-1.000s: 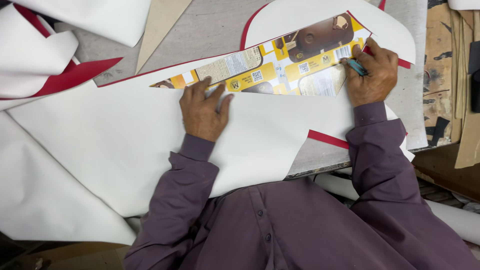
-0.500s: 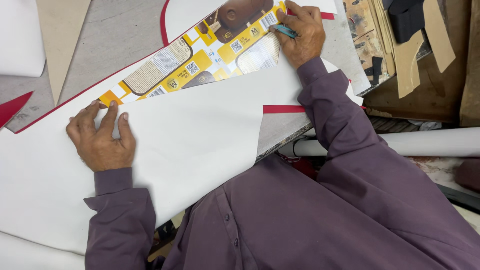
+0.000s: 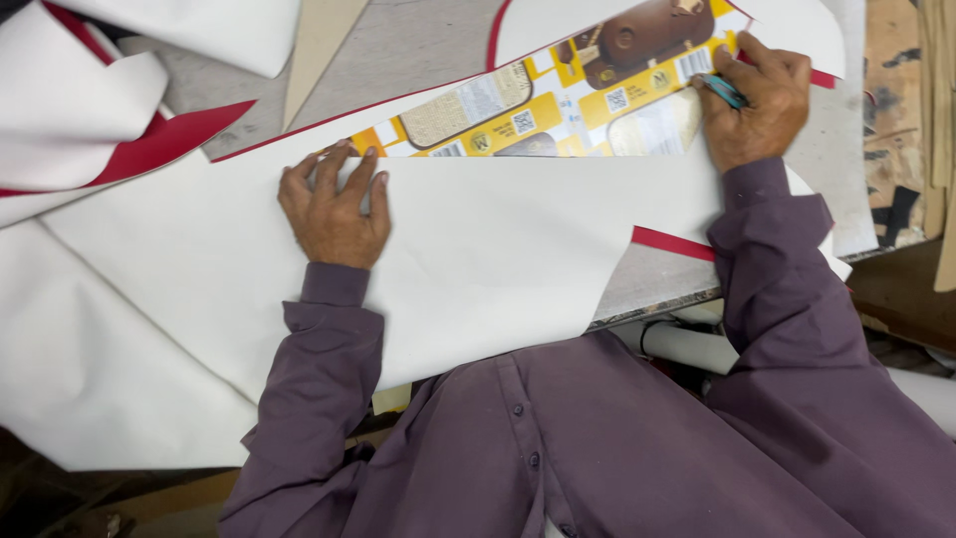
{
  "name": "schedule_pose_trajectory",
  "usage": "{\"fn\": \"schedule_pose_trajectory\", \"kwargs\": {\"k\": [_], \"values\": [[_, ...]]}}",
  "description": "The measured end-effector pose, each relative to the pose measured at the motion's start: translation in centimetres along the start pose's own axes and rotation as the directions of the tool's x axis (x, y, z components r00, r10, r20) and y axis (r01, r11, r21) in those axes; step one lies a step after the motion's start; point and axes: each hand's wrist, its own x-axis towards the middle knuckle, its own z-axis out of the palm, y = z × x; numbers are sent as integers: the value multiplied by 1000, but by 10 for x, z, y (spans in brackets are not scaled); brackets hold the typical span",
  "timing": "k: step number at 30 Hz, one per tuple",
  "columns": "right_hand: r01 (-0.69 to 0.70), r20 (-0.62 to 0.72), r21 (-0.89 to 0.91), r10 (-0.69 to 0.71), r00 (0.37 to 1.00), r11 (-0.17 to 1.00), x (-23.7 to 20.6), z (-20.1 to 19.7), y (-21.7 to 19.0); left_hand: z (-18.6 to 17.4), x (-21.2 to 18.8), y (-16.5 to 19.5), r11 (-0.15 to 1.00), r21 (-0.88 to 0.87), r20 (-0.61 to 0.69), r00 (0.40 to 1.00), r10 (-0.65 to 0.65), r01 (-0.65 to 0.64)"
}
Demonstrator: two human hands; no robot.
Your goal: The person places a cardboard pattern on a white fabric sheet, aligns it, and cuts the fabric along the pattern edges using a utility knife. The person then removes the cut fabric piece and repeats the process with another pattern.
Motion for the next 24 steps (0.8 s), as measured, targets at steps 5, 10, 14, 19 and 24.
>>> {"fn": "schedule_pose_trajectory", "kwargs": {"k": [5,10,14,19,24], "values": [[-19,19,-34,20,1000,999,-1,5,-3,-4,2,-2,997,76,-23,1000,12,-10],[-19,-5,-30,19,1000,999,4,2,-3,-3,1,-3,996,87,-23,1000,9,-7],[-51,-28,-50,50,998,997,8,-5,-4,3,-1,0,993,110,-8,999,43,-42],[-67,5,-76,68,998,995,11,-11,-4,6,-8,1,989,140,-9,999,37,-35],[-55,21,-73,56,998,996,14,-14,-3,9,-10,-1,987,157,-7,1000,27,-25]]}}
